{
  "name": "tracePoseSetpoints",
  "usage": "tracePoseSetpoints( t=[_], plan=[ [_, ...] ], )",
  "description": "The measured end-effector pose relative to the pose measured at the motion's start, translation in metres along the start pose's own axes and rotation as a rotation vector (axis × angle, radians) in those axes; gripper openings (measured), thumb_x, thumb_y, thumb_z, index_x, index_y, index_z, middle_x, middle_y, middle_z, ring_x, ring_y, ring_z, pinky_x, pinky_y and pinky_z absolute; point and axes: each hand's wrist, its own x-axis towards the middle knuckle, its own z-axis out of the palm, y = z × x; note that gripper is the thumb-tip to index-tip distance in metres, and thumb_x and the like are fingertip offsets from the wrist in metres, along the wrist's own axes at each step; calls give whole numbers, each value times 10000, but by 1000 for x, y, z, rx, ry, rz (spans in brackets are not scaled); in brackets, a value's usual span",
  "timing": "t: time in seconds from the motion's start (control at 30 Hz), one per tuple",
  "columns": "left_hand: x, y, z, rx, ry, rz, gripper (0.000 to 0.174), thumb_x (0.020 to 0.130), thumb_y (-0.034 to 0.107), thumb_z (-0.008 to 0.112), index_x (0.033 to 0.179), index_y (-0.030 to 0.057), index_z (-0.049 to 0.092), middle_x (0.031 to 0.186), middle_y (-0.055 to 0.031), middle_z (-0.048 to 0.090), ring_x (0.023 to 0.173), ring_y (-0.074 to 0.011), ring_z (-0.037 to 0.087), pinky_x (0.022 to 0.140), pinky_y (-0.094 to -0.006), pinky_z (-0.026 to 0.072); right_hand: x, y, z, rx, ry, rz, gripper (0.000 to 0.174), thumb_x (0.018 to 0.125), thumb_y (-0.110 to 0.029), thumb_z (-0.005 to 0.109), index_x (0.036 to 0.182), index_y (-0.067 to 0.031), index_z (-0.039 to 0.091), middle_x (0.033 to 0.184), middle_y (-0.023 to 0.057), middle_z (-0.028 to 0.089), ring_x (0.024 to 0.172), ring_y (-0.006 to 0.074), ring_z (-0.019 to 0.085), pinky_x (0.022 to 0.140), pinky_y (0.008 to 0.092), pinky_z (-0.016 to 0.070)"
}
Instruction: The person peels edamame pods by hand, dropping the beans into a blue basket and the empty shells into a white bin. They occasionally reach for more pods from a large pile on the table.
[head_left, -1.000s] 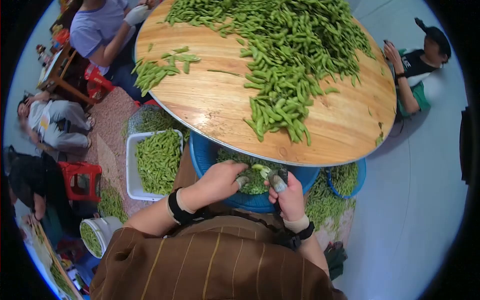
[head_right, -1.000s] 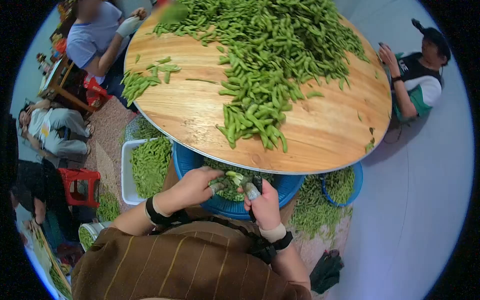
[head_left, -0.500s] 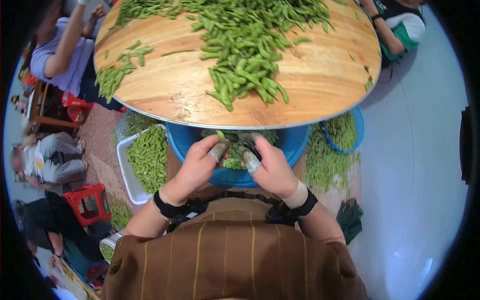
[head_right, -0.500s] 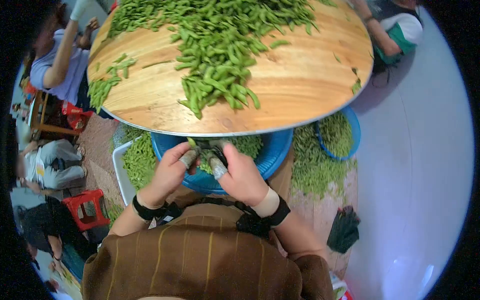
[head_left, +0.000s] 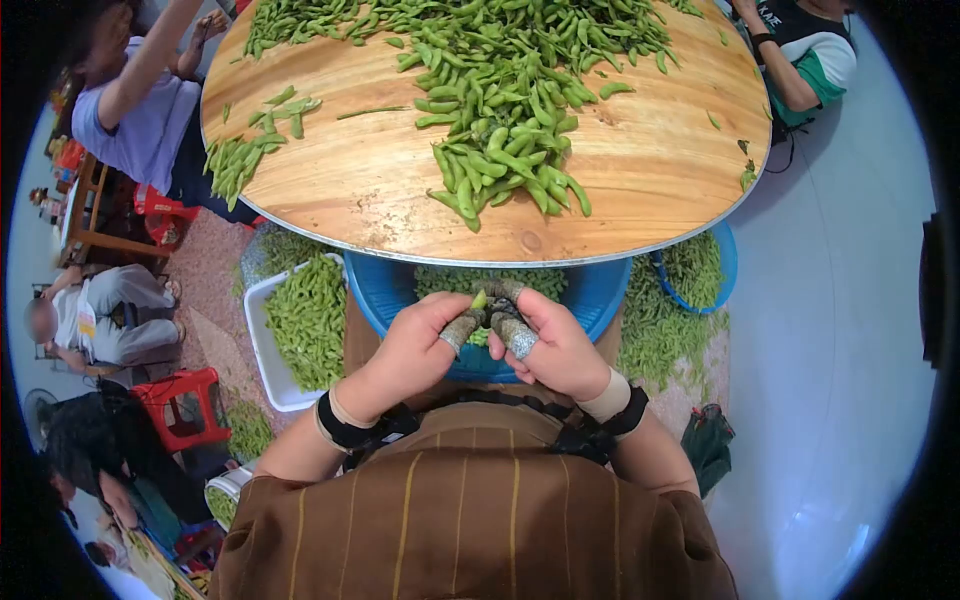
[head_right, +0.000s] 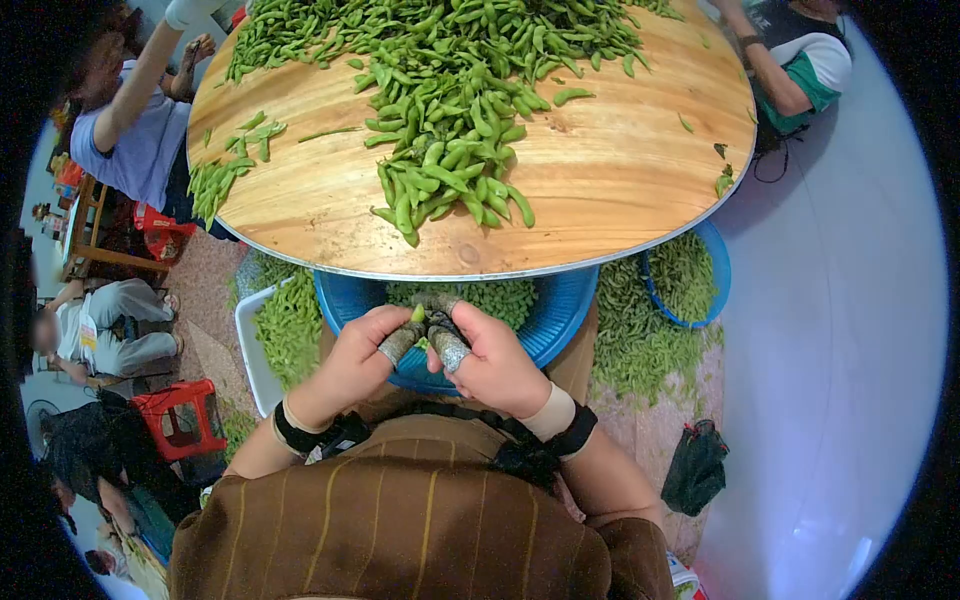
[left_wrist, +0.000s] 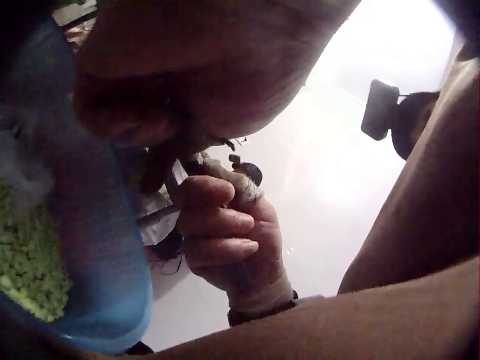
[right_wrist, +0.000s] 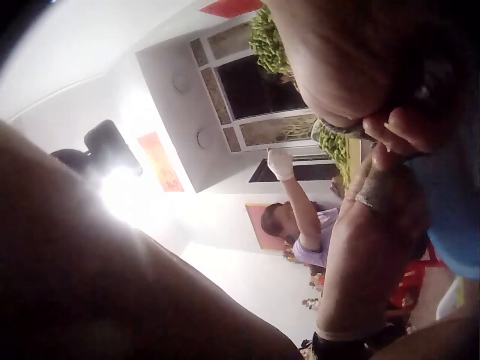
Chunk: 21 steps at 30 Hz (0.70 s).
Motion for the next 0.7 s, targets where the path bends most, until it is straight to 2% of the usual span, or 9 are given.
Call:
tracePoseSetpoints(
  t=[0.13, 0.23, 0.3, 0.33, 0.4, 0.5, 0.6, 0.63, 0.7],
  plan=[
    [3, 7, -4, 205, -21, 35, 215, 856, 28, 518, 1051, -2, 602, 903, -157, 607, 878, -302, 600, 767, -381, 469, 0, -6, -4, 35, -26, 81, 283, 877, -34, 449, 1153, -71, 502, 761, -13, 526, 513, 31, 395, 430, 178, 332],
    [3, 0, -3, -115, -32, 103, 125, 904, 69, 504, 981, 12, 583, 753, -91, 541, 681, -227, 545, 625, -349, 441, -2, -12, -4, 108, -51, 137, 318, 906, -76, 480, 1224, -90, 482, 755, -16, 514, 505, 25, 371, 423, 173, 308],
    [1, 0, -11, -1522, -371, -495, 116, 950, 151, 476, 927, 56, 538, 661, -7, 426, 557, -122, 403, 521, -275, 348, -4, -11, -5, 350, -138, 157, 328, 906, -101, 522, 1234, -83, 506, 768, 5, 555, 539, 70, 466, 460, 228, 397],
    [1, 11, -12, -1459, -342, -483, 161, 971, 234, 458, 919, 88, 502, 646, 44, 358, 533, -62, 305, 496, -230, 268, -4, -8, -3, 348, -140, 156, 328, 906, -101, 522, 1234, -83, 506, 768, 5, 555, 539, 70, 466, 460, 228, 397],
    [3, 10, -9, -1492, -318, -524, 210, 975, 256, 436, 893, 80, 516, 630, 40, 350, 523, -72, 295, 492, -238, 265, 3, 4, 0, -453, 56, -475, 301, 883, -100, 566, 1180, -51, 552, 804, 38, 616, 646, 136, 579, 589, 295, 485],
    [2, -4, -7, -1446, -293, -550, 263, 975, 280, 431, 877, 64, 544, 615, 38, 351, 517, -81, 292, 486, -241, 260, 6, 9, -13, -901, 105, -563, 268, 859, -101, 608, 1111, -13, 586, 848, 58, 656, 764, 171, 628, 716, 322, 499],
    [5, 1, -6, -1104, -278, -530, 259, 968, 274, 459, 892, 48, 561, 621, 39, 371, 522, -79, 309, 485, -232, 260, 7, 10, -10, -476, 120, -332, 256, 846, -108, 626, 1081, -9, 596, 836, 88, 655, 744, 159, 621, 696, 307, 493],
    [6, 5, -6, -843, -261, -527, 254, 964, 266, 472, 897, 40, 565, 626, 38, 381, 525, -78, 319, 486, -227, 262, 7, 11, -10, -476, 122, -332, 256, 846, -108, 626, 1081, -9, 596, 836, 88, 655, 744, 159, 621, 696, 307, 493],
    [5, -4, -4, -810, -267, -505, 248, 959, 261, 491, 905, 32, 568, 639, 33, 427, 533, -74, 336, 490, -221, 272, 9, 10, -12, -420, 132, -232, 211, 843, -111, 632, 1023, -5, 612, 824, 118, 647, 740, 144, 613, 672, 310, 491]
  ],
)
